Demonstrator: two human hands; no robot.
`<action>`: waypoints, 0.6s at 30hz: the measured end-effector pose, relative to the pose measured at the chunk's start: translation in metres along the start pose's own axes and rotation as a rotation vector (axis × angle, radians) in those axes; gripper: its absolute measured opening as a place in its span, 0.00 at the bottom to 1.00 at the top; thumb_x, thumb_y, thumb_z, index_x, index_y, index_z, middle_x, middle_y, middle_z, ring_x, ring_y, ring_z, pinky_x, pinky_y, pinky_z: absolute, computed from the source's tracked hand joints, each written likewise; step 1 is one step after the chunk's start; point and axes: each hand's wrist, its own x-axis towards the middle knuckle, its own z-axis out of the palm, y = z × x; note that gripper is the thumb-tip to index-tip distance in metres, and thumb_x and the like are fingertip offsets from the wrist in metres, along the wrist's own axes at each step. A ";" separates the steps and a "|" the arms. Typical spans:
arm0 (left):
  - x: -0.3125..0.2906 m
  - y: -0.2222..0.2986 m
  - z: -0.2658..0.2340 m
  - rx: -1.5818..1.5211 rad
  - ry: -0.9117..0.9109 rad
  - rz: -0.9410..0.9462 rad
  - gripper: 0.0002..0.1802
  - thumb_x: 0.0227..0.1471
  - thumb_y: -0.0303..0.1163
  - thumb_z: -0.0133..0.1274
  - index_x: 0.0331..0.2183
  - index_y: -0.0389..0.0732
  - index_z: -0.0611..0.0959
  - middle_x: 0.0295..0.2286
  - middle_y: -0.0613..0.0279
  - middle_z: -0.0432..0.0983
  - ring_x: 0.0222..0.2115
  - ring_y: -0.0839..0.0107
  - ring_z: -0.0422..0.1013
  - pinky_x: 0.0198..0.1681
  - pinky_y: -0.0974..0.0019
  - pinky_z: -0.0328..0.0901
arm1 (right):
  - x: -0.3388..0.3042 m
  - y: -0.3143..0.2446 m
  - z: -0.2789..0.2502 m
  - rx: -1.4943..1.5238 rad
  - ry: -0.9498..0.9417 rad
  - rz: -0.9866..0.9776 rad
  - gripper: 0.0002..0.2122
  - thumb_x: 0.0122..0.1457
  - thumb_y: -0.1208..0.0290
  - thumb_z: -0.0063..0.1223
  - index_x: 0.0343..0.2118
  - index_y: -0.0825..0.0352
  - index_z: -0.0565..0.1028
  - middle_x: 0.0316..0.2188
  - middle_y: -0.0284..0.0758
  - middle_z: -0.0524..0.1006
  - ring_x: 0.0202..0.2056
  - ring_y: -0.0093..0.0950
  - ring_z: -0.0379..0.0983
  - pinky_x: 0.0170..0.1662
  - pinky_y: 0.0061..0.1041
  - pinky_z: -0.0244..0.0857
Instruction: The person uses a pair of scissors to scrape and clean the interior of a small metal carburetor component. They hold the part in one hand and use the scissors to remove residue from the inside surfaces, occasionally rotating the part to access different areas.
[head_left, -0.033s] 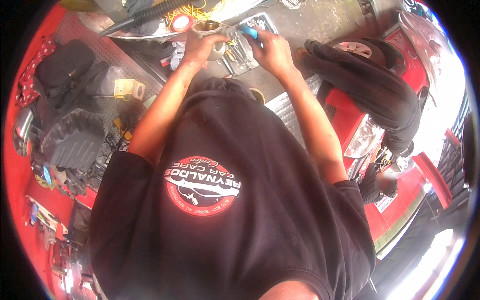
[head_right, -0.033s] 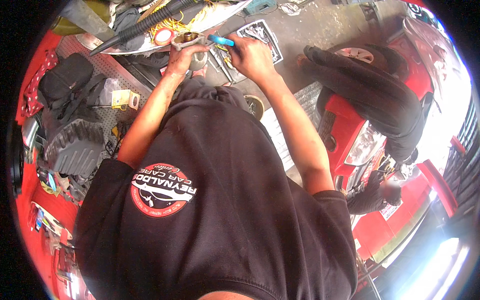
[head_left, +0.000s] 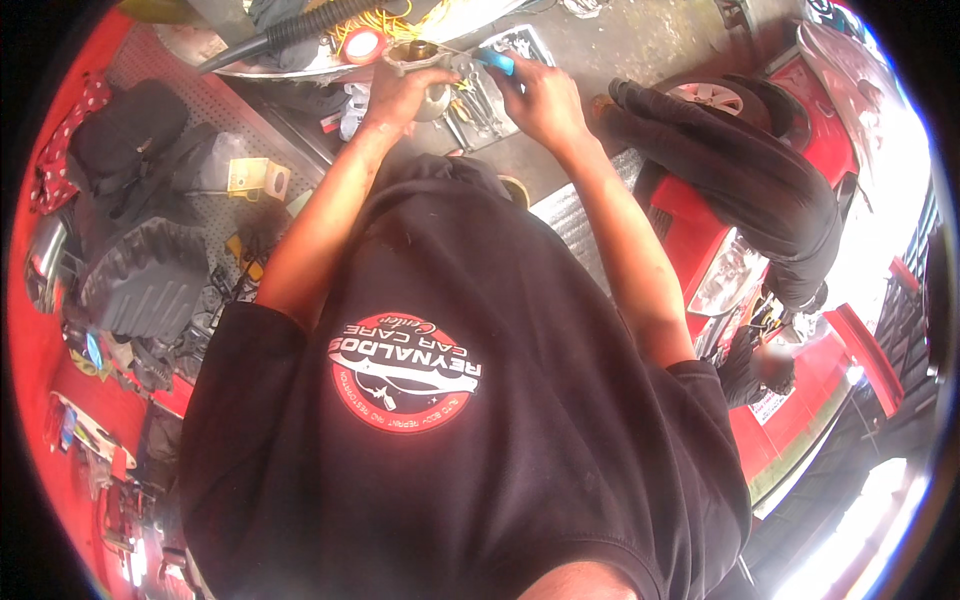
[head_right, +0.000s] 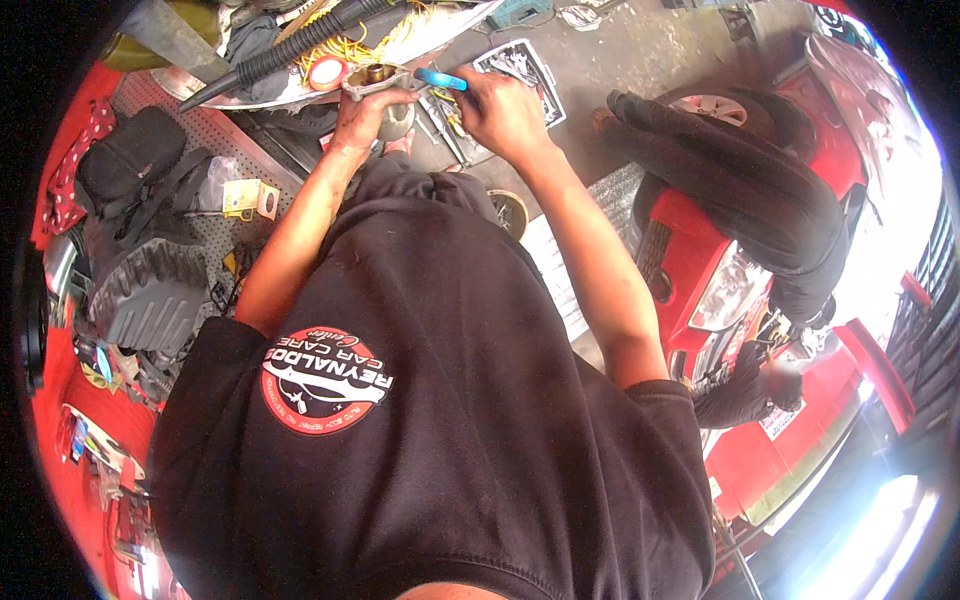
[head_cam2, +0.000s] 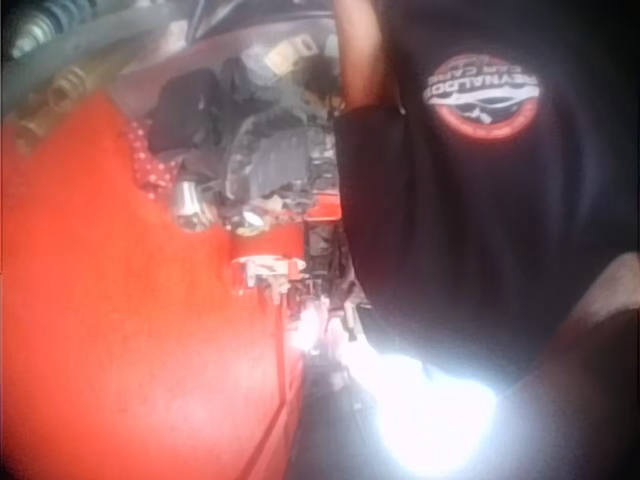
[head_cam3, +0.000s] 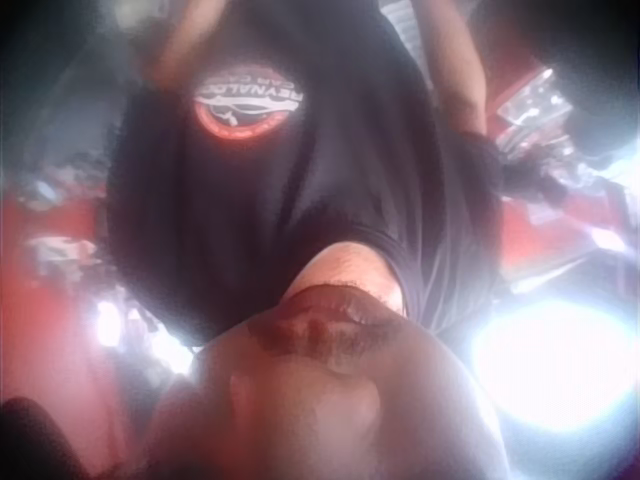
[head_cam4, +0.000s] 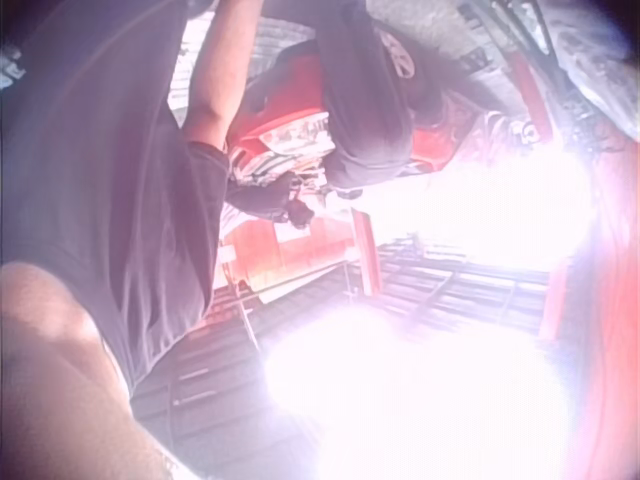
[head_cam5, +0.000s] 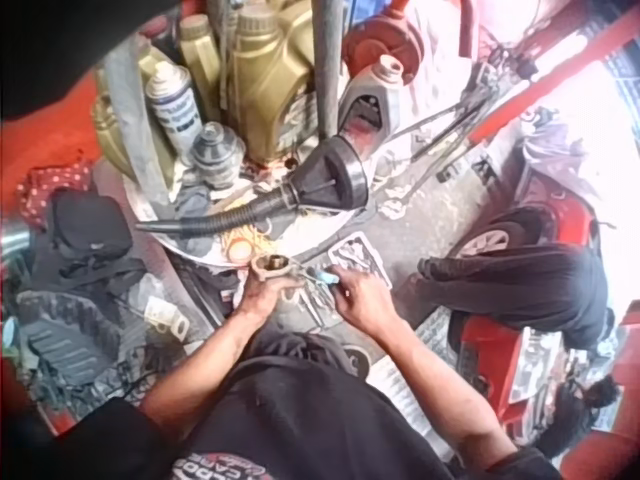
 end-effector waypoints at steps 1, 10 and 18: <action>0.000 -0.001 0.001 -0.007 0.004 0.023 0.18 0.40 0.32 0.70 0.36 0.35 0.86 0.34 0.61 0.83 0.35 0.73 0.77 0.40 0.65 0.70 | 0.002 0.002 0.001 0.005 0.003 -0.011 0.06 0.60 0.67 0.57 0.39 0.58 0.78 0.27 0.38 0.81 0.31 0.45 0.80 0.33 0.46 0.72; -0.002 0.007 0.001 -0.139 -0.033 0.060 0.15 0.39 0.26 0.68 0.35 0.36 0.86 0.32 0.63 0.83 0.34 0.73 0.77 0.40 0.66 0.70 | 0.005 0.002 -0.003 -0.036 -0.077 0.033 0.06 0.62 0.66 0.57 0.40 0.57 0.78 0.25 0.40 0.81 0.30 0.46 0.80 0.31 0.47 0.72; -0.003 0.009 0.003 -0.241 -0.042 0.027 0.14 0.40 0.23 0.67 0.34 0.37 0.85 0.31 0.64 0.83 0.34 0.73 0.77 0.40 0.66 0.70 | 0.010 0.003 0.004 0.075 -0.074 0.077 0.09 0.65 0.62 0.59 0.39 0.63 0.80 0.24 0.45 0.80 0.28 0.48 0.79 0.32 0.43 0.71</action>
